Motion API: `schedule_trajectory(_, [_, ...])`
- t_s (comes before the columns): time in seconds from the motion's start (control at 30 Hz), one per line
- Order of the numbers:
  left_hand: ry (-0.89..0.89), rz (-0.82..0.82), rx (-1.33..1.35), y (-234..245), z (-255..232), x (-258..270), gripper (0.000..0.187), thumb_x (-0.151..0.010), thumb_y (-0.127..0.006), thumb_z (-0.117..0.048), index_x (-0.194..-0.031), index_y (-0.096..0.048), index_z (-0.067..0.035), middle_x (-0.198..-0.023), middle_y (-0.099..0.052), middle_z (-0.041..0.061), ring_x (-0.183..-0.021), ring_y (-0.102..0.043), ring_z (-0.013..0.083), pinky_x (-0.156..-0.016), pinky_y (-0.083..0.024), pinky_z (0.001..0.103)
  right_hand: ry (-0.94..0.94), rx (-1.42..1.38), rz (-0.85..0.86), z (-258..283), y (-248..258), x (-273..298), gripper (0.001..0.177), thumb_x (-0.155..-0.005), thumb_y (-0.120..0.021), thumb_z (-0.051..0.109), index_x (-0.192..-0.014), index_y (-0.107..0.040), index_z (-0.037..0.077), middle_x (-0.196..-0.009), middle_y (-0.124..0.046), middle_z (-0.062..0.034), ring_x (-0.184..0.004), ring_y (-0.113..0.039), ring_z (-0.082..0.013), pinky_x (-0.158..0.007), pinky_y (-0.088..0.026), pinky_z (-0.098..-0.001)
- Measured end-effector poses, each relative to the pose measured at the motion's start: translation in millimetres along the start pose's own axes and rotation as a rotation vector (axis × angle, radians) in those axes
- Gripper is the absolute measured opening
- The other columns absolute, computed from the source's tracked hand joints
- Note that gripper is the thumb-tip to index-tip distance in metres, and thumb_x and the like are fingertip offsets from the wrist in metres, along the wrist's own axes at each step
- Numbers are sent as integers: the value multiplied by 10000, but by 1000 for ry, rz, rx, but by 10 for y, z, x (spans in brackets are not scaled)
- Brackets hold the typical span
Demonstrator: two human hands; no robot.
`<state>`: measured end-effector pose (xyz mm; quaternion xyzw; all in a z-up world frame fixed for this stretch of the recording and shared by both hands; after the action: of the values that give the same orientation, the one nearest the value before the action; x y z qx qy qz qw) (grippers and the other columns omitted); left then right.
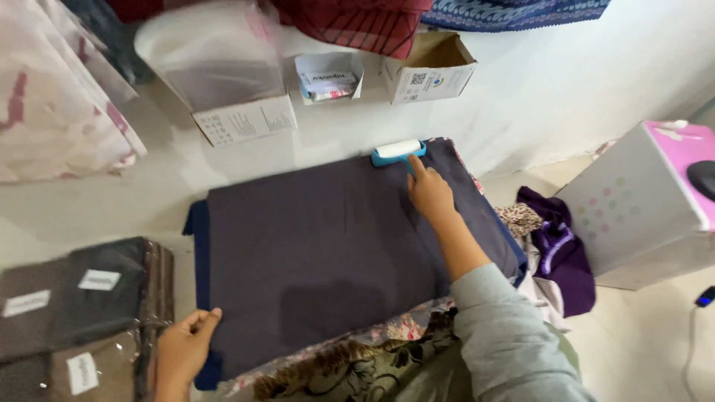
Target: The person folds a brown fabric item by hand, places it into a clear plastic bag, seals the bag with a label, and then uses a lint roller to clean a larger grey fabric item on a blue surface.
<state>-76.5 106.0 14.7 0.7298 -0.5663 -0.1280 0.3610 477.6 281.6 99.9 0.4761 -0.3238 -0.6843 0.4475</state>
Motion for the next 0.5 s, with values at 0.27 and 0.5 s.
schedule_trajectory(0.27, [71,54,-175,6,67,-99,414,-961,-668,-472,-762,-738,-116,-685,-594,89,-735,-587,209,-765,-421,320,27,79,54,-249,705,1557,523,-1005,-576,230,-1512,-445,239,-880,-556,-165,-663,-571,-468,-518,-442,-566])
schedule_trajectory(0.5, [113,-38,-168,24,13,-24,460,-973,-737,-439,-640,-685,-126,-570,-520,61,-586,-510,195,-664,-357,264,-213,276,171,-609,1355,2840,610,-971,-559,359,-1554,-379,375,-978,-637,-47,-507,-621,-319,-417,-410,-443])
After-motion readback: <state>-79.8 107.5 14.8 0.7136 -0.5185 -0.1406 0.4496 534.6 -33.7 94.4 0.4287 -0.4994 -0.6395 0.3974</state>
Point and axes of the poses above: each hand's wrist, its own x-axis away from the middle knuckle, its own y-axis out of the back of the hand, z = x × y, the point moved 10 cm from there along -x, towards the middle knuckle
